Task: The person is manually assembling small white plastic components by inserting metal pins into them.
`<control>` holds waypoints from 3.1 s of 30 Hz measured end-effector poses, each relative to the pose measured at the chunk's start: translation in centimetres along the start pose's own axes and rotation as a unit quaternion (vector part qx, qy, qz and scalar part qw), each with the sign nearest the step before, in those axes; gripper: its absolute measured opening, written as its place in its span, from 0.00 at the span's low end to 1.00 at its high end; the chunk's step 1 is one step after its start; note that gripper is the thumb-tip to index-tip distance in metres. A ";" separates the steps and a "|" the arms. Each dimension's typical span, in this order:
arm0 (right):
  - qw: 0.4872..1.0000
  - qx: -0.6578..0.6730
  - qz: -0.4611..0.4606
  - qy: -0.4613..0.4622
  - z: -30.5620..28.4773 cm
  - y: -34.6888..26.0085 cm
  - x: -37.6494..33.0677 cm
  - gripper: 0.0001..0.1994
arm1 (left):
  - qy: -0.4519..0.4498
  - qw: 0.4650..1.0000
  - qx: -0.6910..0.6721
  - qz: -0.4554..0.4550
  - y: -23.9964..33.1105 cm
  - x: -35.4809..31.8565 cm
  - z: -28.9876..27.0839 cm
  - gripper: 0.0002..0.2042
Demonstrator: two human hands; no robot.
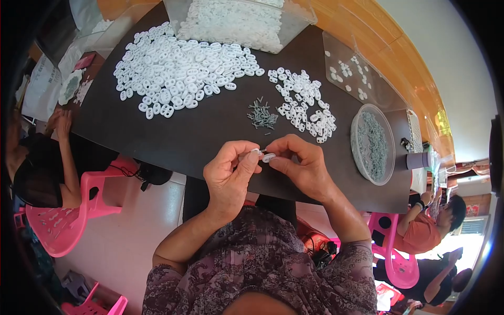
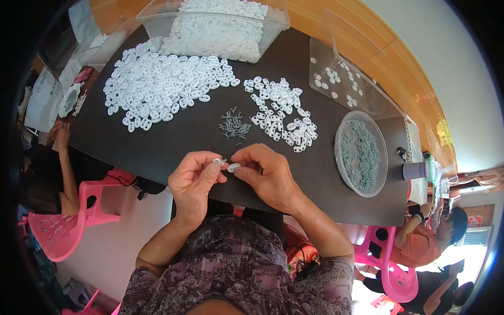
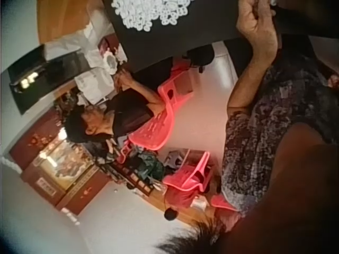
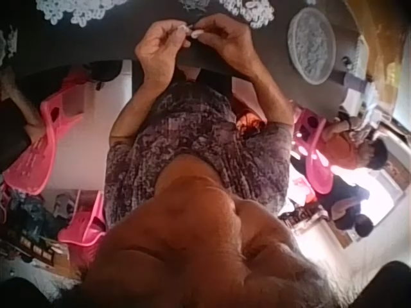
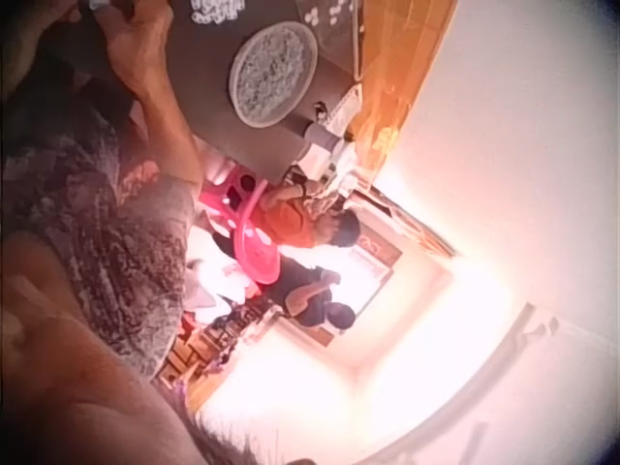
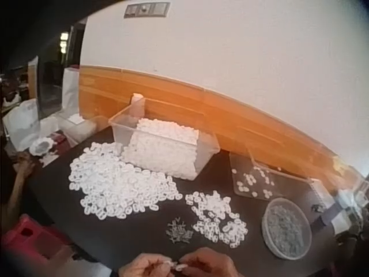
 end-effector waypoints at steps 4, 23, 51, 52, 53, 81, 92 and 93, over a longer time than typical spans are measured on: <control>0.998 0.050 -0.035 0.009 0.1 0.3 -0.3 0.09 | -0.004 1.000 -0.013 -0.013 0.4 -0.5 0.1 0.07; 0.984 0.179 -0.004 -0.006 0.1 0.4 -0.3 0.06 | -0.007 0.999 0.031 -0.015 0.2 -1.4 0.1 0.08; 0.988 0.106 -0.075 0.081 1.2 -0.2 -1.0 0.07 | 0.016 0.998 0.057 -0.016 -0.3 -1.6 0.2 0.07; 0.986 0.133 -0.049 0.088 1.3 0.0 -1.1 0.07 | 0.017 0.998 0.054 -0.012 -0.2 -1.6 0.2 0.07; 0.986 0.133 -0.049 0.087 1.4 0.0 -1.1 0.07 | 0.018 0.999 0.050 -0.008 -0.2 -1.6 0.2 0.08; 0.919 -0.118 -0.301 0.226 2.9 -2.7 -2.5 0.20 | 0.049 0.984 -0.141 -0.096 -0.4 -1.0 0.4 0.11; 0.920 -0.123 -0.284 0.240 2.8 -2.4 -3.1 0.18 | -0.016 0.999 -0.042 -0.014 0.5 -0.9 -0.3 0.11; 0.920 -0.128 -0.277 0.246 2.8 -2.5 -3.2 0.18 | -0.015 0.999 -0.044 -0.026 0.7 -0.8 -0.3 0.09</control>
Point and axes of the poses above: each hand's wrist, its own x-axis towards the middle knuckle, its own z-axis out of the palm, y = z × x, the point moved 5 cm from there along x, towards the middle knuckle, and after that the axes turned 13 degrees about z, right-handed, at the moved point
